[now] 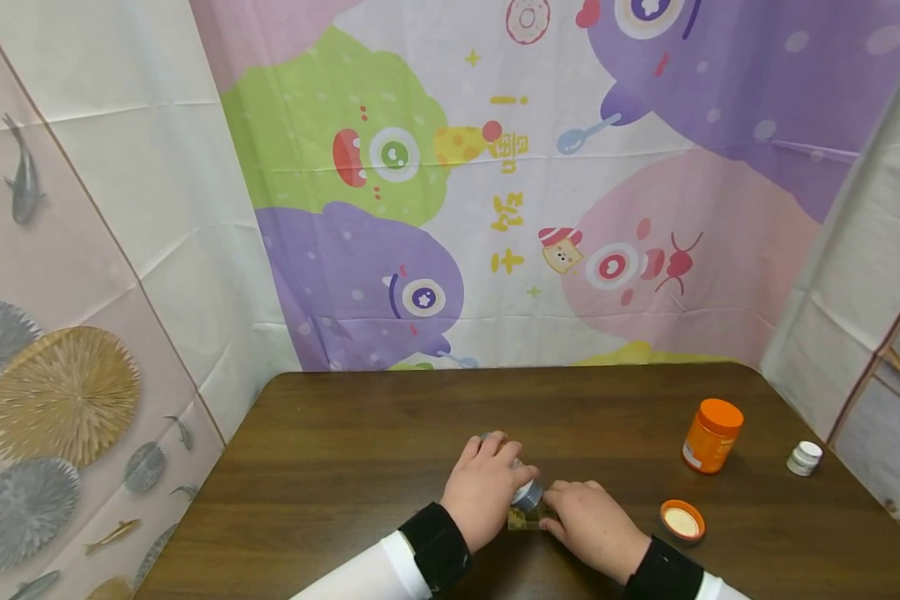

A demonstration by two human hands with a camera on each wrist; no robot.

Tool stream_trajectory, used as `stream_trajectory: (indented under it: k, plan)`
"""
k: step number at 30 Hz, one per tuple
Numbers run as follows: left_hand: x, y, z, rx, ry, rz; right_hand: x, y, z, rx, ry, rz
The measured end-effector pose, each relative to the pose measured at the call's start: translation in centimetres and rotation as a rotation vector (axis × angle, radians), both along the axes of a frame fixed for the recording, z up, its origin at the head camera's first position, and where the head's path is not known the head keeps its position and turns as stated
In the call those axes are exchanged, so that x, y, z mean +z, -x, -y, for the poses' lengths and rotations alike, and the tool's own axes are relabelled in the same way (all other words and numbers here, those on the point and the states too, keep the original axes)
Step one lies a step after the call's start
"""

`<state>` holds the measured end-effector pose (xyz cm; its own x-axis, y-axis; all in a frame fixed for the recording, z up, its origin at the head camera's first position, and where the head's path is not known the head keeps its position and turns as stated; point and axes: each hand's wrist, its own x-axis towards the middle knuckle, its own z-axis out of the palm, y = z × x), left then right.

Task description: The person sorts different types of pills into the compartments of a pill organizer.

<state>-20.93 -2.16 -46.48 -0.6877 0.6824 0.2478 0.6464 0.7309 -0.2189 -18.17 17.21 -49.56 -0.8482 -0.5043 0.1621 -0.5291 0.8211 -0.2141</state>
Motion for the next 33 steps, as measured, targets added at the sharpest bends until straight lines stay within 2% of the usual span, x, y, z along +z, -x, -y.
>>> stream_trajectory:
  k: [14,23,33]
  plan:
    - [0.45,-0.23,0.18,0.009,0.024,-0.04,0.19,-0.12,0.08,0.004,0.004,0.009]
    - [0.7,-0.3,0.02,0.002,0.111,-0.033,0.12,-0.07,-0.04,0.011,0.014,0.024]
    - [0.68,-0.11,-0.22,-0.012,0.158,-0.04,0.15,-0.14,0.0,0.011,0.018,0.023]
